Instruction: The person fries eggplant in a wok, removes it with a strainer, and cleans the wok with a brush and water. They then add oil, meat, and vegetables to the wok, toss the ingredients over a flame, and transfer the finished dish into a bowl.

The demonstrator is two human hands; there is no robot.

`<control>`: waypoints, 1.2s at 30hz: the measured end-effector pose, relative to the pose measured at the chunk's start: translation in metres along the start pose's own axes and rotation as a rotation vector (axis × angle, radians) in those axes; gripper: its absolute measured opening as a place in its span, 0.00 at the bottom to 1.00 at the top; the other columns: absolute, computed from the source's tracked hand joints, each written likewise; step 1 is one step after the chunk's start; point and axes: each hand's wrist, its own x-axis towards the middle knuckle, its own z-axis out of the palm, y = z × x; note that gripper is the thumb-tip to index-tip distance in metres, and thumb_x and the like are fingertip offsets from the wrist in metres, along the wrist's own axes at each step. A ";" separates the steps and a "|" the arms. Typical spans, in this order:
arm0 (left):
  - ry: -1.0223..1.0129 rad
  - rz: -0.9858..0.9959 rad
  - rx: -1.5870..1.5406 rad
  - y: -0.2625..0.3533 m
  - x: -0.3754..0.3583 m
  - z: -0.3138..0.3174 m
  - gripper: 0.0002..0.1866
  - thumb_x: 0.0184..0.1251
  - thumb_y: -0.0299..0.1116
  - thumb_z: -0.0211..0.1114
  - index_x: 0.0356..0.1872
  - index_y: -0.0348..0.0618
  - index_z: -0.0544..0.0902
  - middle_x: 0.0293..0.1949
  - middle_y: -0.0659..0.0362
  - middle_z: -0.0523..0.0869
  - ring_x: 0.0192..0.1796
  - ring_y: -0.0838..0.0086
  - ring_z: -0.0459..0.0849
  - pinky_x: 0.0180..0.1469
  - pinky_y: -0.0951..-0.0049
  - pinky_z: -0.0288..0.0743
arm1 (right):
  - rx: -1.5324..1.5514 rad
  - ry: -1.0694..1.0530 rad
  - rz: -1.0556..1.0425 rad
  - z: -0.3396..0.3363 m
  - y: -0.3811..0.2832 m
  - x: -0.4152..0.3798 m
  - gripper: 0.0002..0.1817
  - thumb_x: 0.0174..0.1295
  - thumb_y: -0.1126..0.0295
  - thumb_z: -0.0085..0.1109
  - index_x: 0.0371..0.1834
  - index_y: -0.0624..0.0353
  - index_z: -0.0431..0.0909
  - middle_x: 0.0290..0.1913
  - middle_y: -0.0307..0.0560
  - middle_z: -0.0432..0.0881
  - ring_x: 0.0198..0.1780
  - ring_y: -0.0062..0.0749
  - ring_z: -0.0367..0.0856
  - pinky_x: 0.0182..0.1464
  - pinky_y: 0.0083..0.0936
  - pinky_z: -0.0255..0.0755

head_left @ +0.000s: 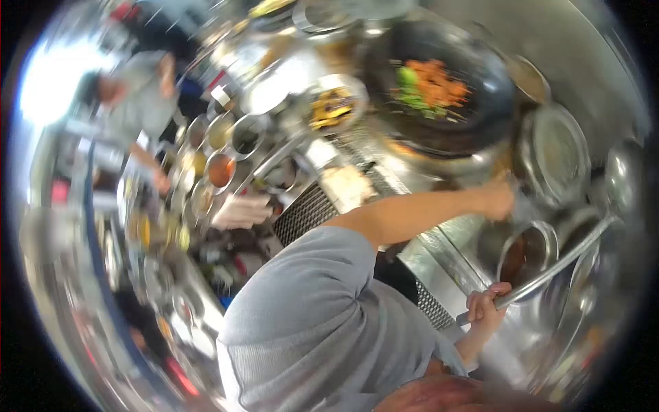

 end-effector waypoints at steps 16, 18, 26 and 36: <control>0.919 -1.381 -1.171 0.070 -0.596 0.081 0.11 0.57 0.21 0.54 0.42 0.36 0.77 0.24 0.52 0.80 0.21 0.68 0.79 0.22 0.68 0.72 | -0.578 -0.813 0.406 0.407 0.140 -0.063 0.25 0.57 0.74 0.54 0.59 0.64 0.64 0.13 0.34 0.60 0.08 0.19 0.58 0.11 0.19 0.54; 1.004 -1.680 -1.175 0.098 -0.634 0.106 0.11 0.61 0.25 0.53 0.44 0.36 0.78 0.23 0.50 0.82 0.22 0.68 0.81 0.22 0.66 0.73 | -0.653 -0.919 0.420 0.440 0.174 -0.058 0.24 0.57 0.74 0.56 0.59 0.63 0.66 0.15 0.36 0.65 0.09 0.20 0.61 0.11 0.19 0.55; 0.799 -2.207 -0.847 0.285 -0.671 0.277 0.32 0.56 0.58 0.62 0.45 0.34 0.80 0.45 0.38 0.82 0.51 0.51 0.80 0.54 0.58 0.71 | -1.238 -1.098 0.255 0.532 0.246 -0.031 0.25 0.59 0.71 0.55 0.61 0.67 0.65 0.19 0.35 0.70 0.11 0.19 0.66 0.12 0.18 0.59; 2.954 -2.288 -0.186 0.544 -0.617 0.398 0.25 0.68 0.42 0.56 0.61 0.38 0.71 0.58 0.53 0.76 0.56 0.64 0.77 0.57 0.67 0.69 | -1.191 -1.146 0.219 0.603 0.283 -0.029 0.18 0.58 0.70 0.59 0.51 0.57 0.69 0.18 0.29 0.64 0.13 0.12 0.57 0.12 0.12 0.51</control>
